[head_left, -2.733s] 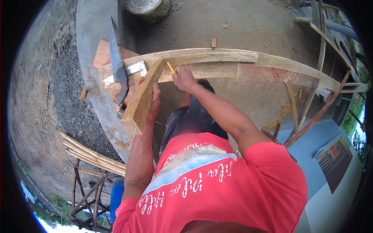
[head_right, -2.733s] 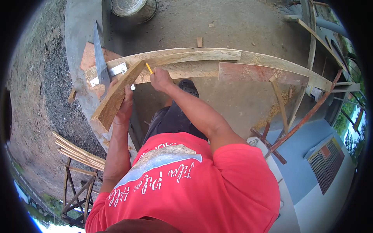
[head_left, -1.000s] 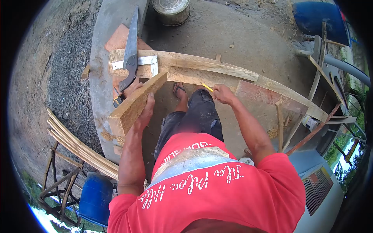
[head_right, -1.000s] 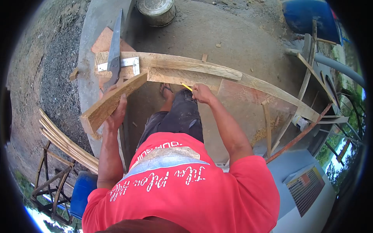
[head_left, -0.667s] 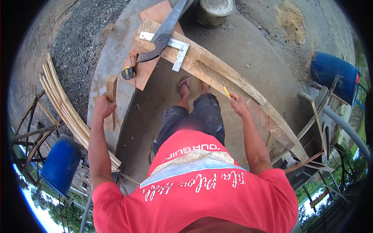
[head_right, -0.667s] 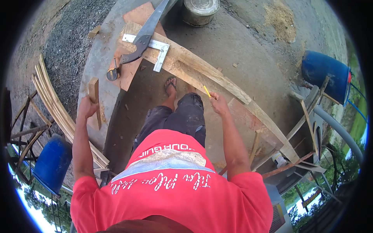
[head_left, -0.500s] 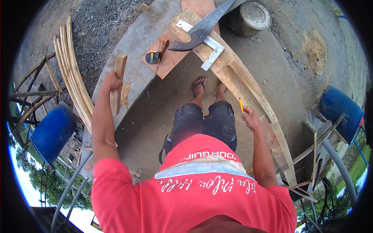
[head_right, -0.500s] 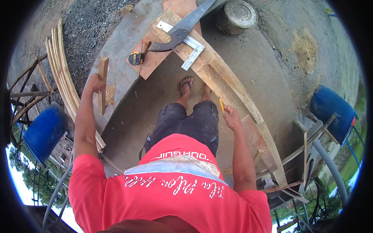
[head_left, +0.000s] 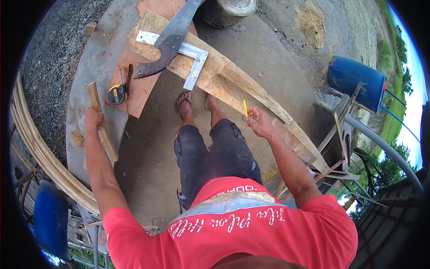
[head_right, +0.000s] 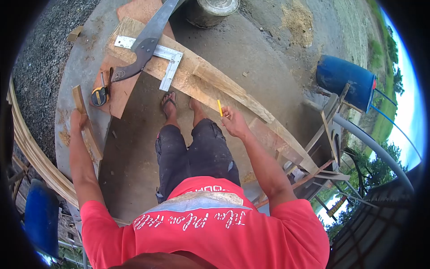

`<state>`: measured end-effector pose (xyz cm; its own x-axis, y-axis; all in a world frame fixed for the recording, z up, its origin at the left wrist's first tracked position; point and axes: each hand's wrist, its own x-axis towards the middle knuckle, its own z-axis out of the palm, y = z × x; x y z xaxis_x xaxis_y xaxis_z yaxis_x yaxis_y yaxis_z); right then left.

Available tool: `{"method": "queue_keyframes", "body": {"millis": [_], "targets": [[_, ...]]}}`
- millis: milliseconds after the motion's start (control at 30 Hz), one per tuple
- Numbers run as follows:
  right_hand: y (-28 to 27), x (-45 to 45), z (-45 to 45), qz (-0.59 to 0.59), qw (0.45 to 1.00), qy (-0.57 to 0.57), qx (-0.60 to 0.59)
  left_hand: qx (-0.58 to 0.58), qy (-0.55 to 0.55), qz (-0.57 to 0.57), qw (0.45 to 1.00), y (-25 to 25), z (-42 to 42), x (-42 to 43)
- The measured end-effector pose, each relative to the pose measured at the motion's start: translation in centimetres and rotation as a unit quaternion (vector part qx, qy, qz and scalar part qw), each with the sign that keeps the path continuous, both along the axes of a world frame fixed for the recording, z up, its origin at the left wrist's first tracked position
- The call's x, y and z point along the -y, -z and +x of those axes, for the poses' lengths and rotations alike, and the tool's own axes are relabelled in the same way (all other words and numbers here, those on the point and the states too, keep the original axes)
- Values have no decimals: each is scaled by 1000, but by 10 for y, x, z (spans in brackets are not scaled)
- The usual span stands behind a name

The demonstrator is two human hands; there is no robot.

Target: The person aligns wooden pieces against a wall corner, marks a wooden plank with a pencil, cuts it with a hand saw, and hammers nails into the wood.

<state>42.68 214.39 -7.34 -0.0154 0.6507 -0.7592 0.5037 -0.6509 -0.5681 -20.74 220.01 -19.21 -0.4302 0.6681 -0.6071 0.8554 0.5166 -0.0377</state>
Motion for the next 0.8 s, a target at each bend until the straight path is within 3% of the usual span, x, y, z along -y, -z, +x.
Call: {"method": "queue_keyframes", "body": {"millis": [33,100,200,300,367,467,533,600,667,800], "targets": [[-3,-5,-3,5,998,52,-46,-28,51,33,998,8,-5,3],[-14,-14,-7,18,979,151,-139,-36,42,27,998,9,-9,5],[-55,-36,-19,150,940,205,-226,-44,23,44,998,-11,1,21],[-165,-77,-43,402,846,113,-332,-32,29,79,996,-73,54,21],[-256,-98,-61,517,797,9,-314,-18,98,179,979,-85,78,31],[-335,-99,-54,660,696,64,-276,53,94,208,972,-123,139,14],[-371,-89,-16,695,668,43,-261,75,146,280,946,-127,169,0],[-384,-82,-4,713,659,35,-238,77,218,354,906,-137,202,-26],[-390,-79,1,723,655,36,-217,84,272,352,892,-139,227,-55],[-385,-80,11,729,657,60,-180,27,316,236,918,-116,262,-82]]}}
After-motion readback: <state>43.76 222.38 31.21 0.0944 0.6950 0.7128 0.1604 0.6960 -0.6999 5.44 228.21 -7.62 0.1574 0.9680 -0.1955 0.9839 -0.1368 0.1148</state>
